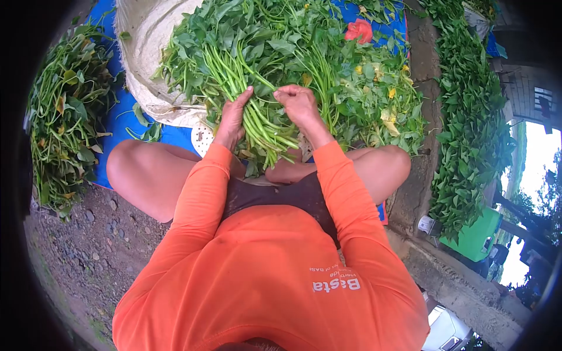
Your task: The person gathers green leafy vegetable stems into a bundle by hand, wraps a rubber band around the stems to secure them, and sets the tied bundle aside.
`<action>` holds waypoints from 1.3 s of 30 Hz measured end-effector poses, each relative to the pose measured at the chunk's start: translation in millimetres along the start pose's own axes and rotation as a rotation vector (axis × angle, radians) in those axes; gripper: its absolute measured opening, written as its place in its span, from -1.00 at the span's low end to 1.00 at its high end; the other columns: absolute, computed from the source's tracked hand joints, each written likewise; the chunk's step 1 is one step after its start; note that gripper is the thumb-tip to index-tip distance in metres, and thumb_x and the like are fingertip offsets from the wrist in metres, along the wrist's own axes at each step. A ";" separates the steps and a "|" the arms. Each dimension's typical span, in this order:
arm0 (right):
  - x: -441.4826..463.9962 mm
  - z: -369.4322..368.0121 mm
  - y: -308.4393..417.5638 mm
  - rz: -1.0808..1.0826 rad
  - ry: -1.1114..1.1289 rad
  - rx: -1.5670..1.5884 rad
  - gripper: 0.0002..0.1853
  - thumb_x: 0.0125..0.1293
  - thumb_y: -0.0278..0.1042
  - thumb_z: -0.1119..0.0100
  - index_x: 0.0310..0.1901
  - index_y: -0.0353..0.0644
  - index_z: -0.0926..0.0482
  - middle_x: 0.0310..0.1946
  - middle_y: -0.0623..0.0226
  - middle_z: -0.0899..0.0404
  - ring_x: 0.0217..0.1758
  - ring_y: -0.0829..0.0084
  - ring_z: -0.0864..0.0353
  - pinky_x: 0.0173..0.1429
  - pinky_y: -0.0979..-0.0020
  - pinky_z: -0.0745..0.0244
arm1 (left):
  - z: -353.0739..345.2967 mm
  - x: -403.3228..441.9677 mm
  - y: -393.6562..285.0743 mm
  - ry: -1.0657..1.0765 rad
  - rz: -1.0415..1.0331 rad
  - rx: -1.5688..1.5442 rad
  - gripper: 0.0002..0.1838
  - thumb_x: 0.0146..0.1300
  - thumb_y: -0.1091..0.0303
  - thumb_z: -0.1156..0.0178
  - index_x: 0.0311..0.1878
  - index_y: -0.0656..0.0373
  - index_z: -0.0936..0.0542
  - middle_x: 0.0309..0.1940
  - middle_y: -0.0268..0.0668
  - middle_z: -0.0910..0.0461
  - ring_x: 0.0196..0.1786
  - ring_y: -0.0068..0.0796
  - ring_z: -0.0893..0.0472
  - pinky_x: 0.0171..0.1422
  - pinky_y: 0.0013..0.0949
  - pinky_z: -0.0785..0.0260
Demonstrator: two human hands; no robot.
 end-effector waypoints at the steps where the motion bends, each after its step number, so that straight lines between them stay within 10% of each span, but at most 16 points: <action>1: 5.1 12.1 11.1 0.111 -0.017 -0.122 -0.76 0.49 -0.28 -0.46 0.02 -0.27 -0.81 -0.22 0.45 -0.79 -0.27 0.62 -0.60 -0.16 0.46 -0.53 | 0.7 2.1 1.4 -0.015 -0.004 0.003 -0.67 0.42 0.35 -0.49 0.11 0.31 -0.65 -0.16 -0.22 -0.78 -0.27 -0.37 -0.79 -0.19 -0.26 -0.74; 7: -20.7 31.4 102.0 0.639 -0.248 -0.704 -0.81 0.42 -0.30 -0.39 -0.07 -0.22 -0.83 -0.23 0.02 -0.81 -0.19 0.20 -0.78 0.02 0.24 -0.63 | -0.8 3.3 6.1 0.000 0.005 0.043 -0.67 0.42 0.35 -0.50 0.13 0.27 -0.64 -0.13 -0.24 -0.75 -0.25 -0.40 -0.77 -0.19 -0.27 -0.74; 10: -16.7 14.3 79.8 0.576 -0.192 -0.628 -0.81 0.42 -0.31 -0.39 -0.08 -0.22 -0.83 -0.26 0.00 -0.80 -0.22 0.15 -0.78 0.02 0.23 -0.63 | -4.3 0.1 8.5 0.027 0.081 0.015 -0.73 0.50 0.24 -0.44 0.11 0.16 -0.67 -0.22 -0.36 -0.74 -0.30 -0.46 -0.73 -0.19 -0.28 -0.72; 14: -7.2 -34.3 -24.3 -0.123 0.060 0.004 -0.81 0.52 -0.35 -0.36 -0.06 -0.30 -0.81 -0.25 0.33 -0.83 -0.21 0.47 -0.72 -0.08 0.40 -0.61 | -2.7 3.5 25.2 0.134 0.329 -0.189 -0.66 0.51 0.24 -0.43 0.22 0.12 -0.62 -0.04 -0.25 -0.74 -0.12 -0.33 -0.76 -0.05 -0.14 -0.77; 20: -3.7 -59.2 -57.9 -0.191 0.144 0.194 -0.82 0.53 -0.42 -0.32 -0.04 -0.35 -0.80 -0.24 0.34 -0.80 -0.23 0.50 -0.70 -0.11 0.41 -0.59 | 25.4 6.1 23.5 -0.179 -0.200 0.234 -0.45 0.37 0.21 -0.56 0.24 0.32 -0.55 -0.01 -0.15 -0.72 -0.04 -0.30 -0.76 -0.04 -0.13 -0.73; 24: 1.9 -72.5 -67.8 -0.074 0.235 -0.051 -0.81 0.50 -0.35 -0.35 -0.16 -0.30 -0.83 -0.32 0.33 -0.81 -0.29 0.53 -0.69 -0.12 0.37 -0.62 | 25.7 -7.8 24.4 -0.197 0.213 0.191 -0.60 0.26 0.37 -0.57 0.01 0.46 -0.66 -0.16 -0.09 -0.77 -0.28 -0.30 -0.77 -0.26 -0.21 -0.68; 29: 3.5 -21.6 4.6 0.026 -0.032 -0.147 -0.75 0.40 -0.23 -0.46 -0.13 -0.29 -0.80 -0.43 0.34 -0.74 -0.38 0.49 -0.63 -0.21 0.34 -0.57 | 8.3 -16.1 -0.3 -0.174 0.054 0.284 -0.70 0.25 0.43 -0.51 -0.08 0.48 -0.73 -0.25 -0.10 -0.79 -0.35 -0.34 -0.76 -0.27 -0.22 -0.68; 32: -30.7 -41.5 42.4 0.032 0.332 -0.307 -0.33 0.37 0.15 -0.49 0.23 -0.33 -0.70 0.05 0.04 -0.77 0.08 0.25 -0.76 0.22 0.23 -0.65 | 6.2 -9.0 -4.3 -0.071 -0.059 0.240 -0.69 0.25 0.41 -0.51 -0.06 0.46 -0.75 -0.20 -0.12 -0.80 -0.32 -0.38 -0.75 -0.21 -0.27 -0.67; 35: -83.3 -63.0 30.9 0.150 0.412 -0.900 0.32 0.32 0.50 -0.31 0.75 -0.34 0.09 0.68 -0.37 -0.11 0.77 -0.17 -0.13 0.78 0.03 -0.10 | -3.5 -9.8 -32.0 -0.122 -0.028 0.286 -0.75 0.32 0.39 -0.49 -0.04 0.35 -0.74 -0.22 -0.21 -0.79 -0.28 -0.42 -0.74 -0.19 -0.31 -0.65; 39: -75.3 -68.2 -9.6 0.490 0.326 -0.432 0.30 0.32 0.35 -0.44 0.77 -0.27 0.12 0.74 -0.24 0.00 0.80 -0.10 -0.06 0.81 -0.01 -0.02 | 1.4 8.4 -25.7 -0.074 0.046 0.113 -0.70 0.40 0.30 -0.46 0.06 0.27 -0.66 -0.24 -0.24 -0.76 -0.31 -0.35 -0.76 -0.18 -0.26 -0.73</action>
Point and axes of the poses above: each hand's wrist, its own x-axis towards the middle knuckle, its own z-axis out of the back of the hand, y = z × x, the point moved 7 cm from there along x, towards the middle knuckle
